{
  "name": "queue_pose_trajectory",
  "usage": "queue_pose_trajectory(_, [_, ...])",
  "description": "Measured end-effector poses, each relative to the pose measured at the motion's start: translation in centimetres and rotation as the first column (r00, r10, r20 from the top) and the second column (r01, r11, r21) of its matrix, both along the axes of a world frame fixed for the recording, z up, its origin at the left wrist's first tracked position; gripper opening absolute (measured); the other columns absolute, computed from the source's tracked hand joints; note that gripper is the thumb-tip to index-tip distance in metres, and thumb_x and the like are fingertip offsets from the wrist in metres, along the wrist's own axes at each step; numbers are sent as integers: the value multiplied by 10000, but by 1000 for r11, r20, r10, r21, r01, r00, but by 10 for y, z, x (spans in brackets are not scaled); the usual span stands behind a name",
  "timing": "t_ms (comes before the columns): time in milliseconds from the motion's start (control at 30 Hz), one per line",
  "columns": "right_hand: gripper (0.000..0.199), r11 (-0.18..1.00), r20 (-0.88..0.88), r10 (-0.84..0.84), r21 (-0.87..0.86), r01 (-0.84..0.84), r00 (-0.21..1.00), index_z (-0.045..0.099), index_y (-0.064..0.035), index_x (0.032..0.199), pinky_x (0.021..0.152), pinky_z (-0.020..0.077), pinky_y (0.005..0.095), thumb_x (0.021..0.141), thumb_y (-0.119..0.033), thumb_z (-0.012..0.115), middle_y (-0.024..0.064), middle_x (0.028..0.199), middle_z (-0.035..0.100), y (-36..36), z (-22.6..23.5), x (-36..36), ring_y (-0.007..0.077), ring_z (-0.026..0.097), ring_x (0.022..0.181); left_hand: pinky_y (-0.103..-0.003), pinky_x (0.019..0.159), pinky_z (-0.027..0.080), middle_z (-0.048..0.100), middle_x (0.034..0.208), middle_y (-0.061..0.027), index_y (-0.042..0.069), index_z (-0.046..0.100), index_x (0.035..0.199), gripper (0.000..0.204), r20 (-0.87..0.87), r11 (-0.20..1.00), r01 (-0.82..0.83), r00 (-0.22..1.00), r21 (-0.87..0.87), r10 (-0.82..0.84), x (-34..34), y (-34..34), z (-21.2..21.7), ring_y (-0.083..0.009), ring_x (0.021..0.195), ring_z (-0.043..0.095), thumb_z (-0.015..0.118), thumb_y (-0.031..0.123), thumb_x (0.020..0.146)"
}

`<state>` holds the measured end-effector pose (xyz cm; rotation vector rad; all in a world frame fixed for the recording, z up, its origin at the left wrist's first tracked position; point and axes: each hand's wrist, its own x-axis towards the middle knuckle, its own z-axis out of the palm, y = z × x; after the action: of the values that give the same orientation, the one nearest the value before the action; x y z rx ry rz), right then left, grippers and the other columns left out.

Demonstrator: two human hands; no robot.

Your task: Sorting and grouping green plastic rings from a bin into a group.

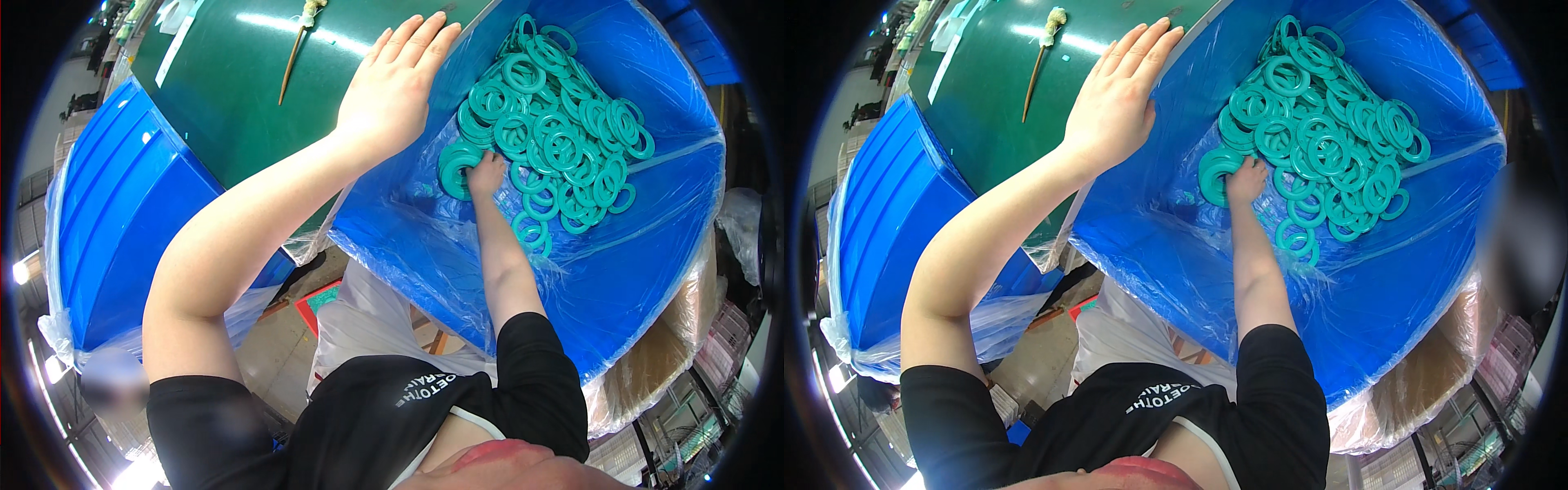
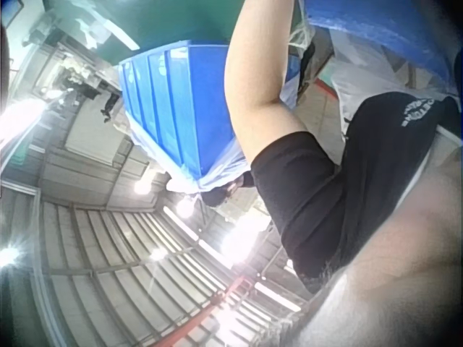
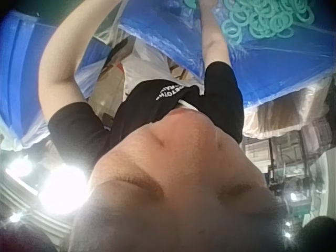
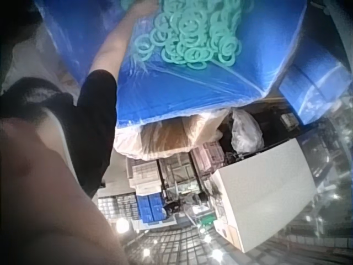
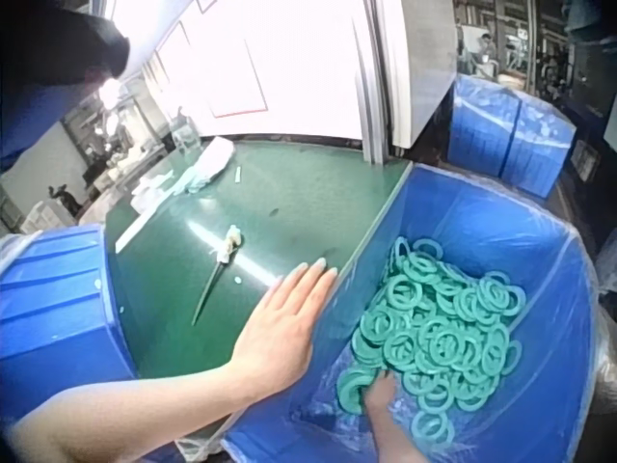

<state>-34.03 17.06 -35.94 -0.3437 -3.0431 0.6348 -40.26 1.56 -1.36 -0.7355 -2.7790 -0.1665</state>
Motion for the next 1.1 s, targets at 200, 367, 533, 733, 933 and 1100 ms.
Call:
queue_pose_trajectory(200, [346, 887, 83, 442, 108, -449, 893, 540, -78, 1025, 853, 430, 416, 703, -133, 652, 108, 1095, 538, 2, -7, -6, 307, 488, 1070, -410, 1110, 249, 316, 1444, -86, 132, 273, 1417, 777, 4, 1000, 4, 1000, 5, -4, 0, 0, -1, -272, 1338, 293, 555, -37, 713])
queue_pose_trajectory(367, [238, 891, -130, 373, 327, -316, 919, 534, -67, 1015, 857, 425, 422, 780, -104, 546, 154, 1076, 536, -7, -16, 12, 305, 489, 1048, -414, 1107, 252, 318, 1445, -85, 127, 284, 1413, 768, -14, 1000, 6, 1000, 12, -6, 1, 0, -3, -270, 1337, 297, 551, -32, 710])
queue_pose_trajectory(533, [244, 936, 55, 309, 160, -313, 950, 533, -64, 1024, 870, 407, 446, 783, -100, 553, 143, 1071, 571, 2, -23, 9, 297, 502, 1051, -413, 1106, 253, 324, 1443, -80, 128, 290, 1411, 766, -13, 1000, 12, 1000, 17, -11, 3, 5, 8, -264, 1336, 299, 551, -29, 708])
queue_pose_trajectory(733, [306, 839, 298, 420, 232, -492, 857, 523, -83, 1052, 842, 402, 431, 759, -130, 594, 132, 1017, 622, 10, -16, 12, 271, 548, 1014, -411, 1107, 254, 325, 1443, -78, 130, 291, 1410, 761, -21, 1000, -9, 1000, 1, 9, 0, -3, -2, -260, 1336, 302, 551, -25, 712])
queue_pose_trajectory(933, [410, 863, 382, 426, 101, -495, 820, 490, -62, 1108, 831, 424, 437, 727, -128, 627, 138, 946, 651, 18, 0, 20, 286, 631, 892, -406, 1104, 260, 330, 1441, -78, 130, 300, 1406, 748, -36, 1000, -7, 999, 12, 8, 2, 0, -3, -258, 1334, 307, 546, -29, 718])
queue_pose_trajectory(1100, [528, 947, 394, 304, -224, -231, 867, 493, -58, 1145, 814, 474, 446, 661, -108, 697, 177, 945, 647, 45, 59, 19, 304, 633, 918, -403, 1102, 263, 333, 1439, -81, 128, 309, 1401, 711, -62, 999, -14, 998, 39, 16, 4, -6, -4, -254, 1333, 308, 512, -36, 740])
